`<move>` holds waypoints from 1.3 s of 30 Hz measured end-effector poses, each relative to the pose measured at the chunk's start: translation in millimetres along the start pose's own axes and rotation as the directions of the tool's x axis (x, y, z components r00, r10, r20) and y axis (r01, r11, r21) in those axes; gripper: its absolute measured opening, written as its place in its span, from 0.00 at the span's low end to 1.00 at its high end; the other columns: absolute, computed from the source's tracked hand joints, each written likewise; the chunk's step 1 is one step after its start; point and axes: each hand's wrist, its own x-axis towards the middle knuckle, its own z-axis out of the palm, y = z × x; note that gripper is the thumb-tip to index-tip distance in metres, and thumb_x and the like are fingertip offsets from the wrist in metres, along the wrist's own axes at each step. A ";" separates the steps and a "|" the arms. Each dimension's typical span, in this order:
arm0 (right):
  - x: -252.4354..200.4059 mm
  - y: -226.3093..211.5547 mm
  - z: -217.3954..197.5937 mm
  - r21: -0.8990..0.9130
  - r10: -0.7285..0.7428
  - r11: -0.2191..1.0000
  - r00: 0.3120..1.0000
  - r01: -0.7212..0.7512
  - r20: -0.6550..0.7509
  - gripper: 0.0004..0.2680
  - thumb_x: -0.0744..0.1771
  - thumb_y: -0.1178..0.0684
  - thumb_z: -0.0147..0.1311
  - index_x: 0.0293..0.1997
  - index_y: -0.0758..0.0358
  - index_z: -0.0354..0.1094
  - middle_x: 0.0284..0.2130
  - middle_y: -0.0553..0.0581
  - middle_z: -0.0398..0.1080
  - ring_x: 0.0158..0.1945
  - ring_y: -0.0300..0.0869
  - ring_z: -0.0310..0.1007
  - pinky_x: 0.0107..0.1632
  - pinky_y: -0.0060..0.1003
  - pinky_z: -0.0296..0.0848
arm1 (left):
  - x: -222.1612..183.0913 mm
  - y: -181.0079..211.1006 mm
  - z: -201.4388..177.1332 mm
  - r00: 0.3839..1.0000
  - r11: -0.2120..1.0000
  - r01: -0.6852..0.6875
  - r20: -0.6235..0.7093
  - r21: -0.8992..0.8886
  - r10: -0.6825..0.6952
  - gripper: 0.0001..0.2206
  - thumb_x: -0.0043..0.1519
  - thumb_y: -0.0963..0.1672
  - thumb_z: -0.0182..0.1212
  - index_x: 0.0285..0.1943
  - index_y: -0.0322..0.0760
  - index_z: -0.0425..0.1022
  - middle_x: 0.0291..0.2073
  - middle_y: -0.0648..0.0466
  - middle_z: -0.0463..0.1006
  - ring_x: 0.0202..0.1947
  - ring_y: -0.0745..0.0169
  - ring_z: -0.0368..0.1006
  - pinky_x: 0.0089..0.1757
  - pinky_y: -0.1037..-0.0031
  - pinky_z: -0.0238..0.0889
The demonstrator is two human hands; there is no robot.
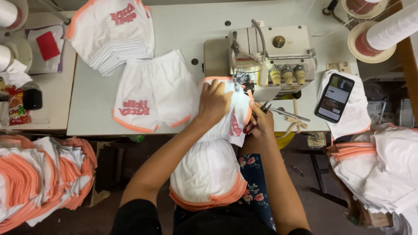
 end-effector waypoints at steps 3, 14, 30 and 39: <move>-10.9 -11.1 13.5 0.037 0.003 0.999 1.000 -0.003 0.002 0.11 0.66 0.55 0.66 0.43 0.76 0.71 0.17 0.54 0.62 0.07 0.30 0.53 0.12 0.29 0.62 | 2.1 19.5 38.1 0.986 0.958 0.147 -0.039 -0.246 -0.162 0.03 0.56 0.48 0.67 0.37 0.59 0.83 0.23 0.60 0.65 0.32 0.54 0.66 0.36 0.61 0.57; 18.5 -1.6 -18.4 0.143 0.137 0.977 0.978 -0.160 0.160 0.06 0.66 0.56 0.64 0.35 0.68 0.71 0.19 0.53 0.60 0.08 0.30 0.52 0.14 0.42 0.71 | -62.1 -6.0 -95.8 0.532 0.523 0.829 0.566 -0.198 -0.629 0.30 0.58 0.42 0.65 0.71 0.32 0.64 0.60 0.33 0.73 0.61 0.28 0.68 0.58 0.44 0.61; -25.4 5.0 37.4 0.075 -0.027 0.997 0.993 0.018 0.114 0.07 0.64 0.59 0.65 0.34 0.71 0.69 0.27 0.63 0.73 0.09 0.27 0.51 0.30 0.49 0.84 | -62.5 -5.0 -21.3 0.997 0.948 -0.076 -0.051 -0.310 0.063 0.18 0.65 0.35 0.45 0.57 0.37 0.78 0.61 0.53 0.77 0.62 0.51 0.72 0.58 0.60 0.63; -26.9 -10.9 62.8 -0.107 -0.093 0.990 0.994 0.087 -0.054 0.15 0.62 0.53 0.71 0.19 0.64 0.63 0.11 0.54 0.60 0.06 0.32 0.48 0.21 0.42 0.79 | -49.1 -51.6 -6.0 0.997 0.917 0.052 0.074 -0.396 -0.024 0.29 0.54 0.27 0.45 0.65 0.27 0.72 0.67 0.43 0.70 0.69 0.46 0.63 0.68 0.61 0.54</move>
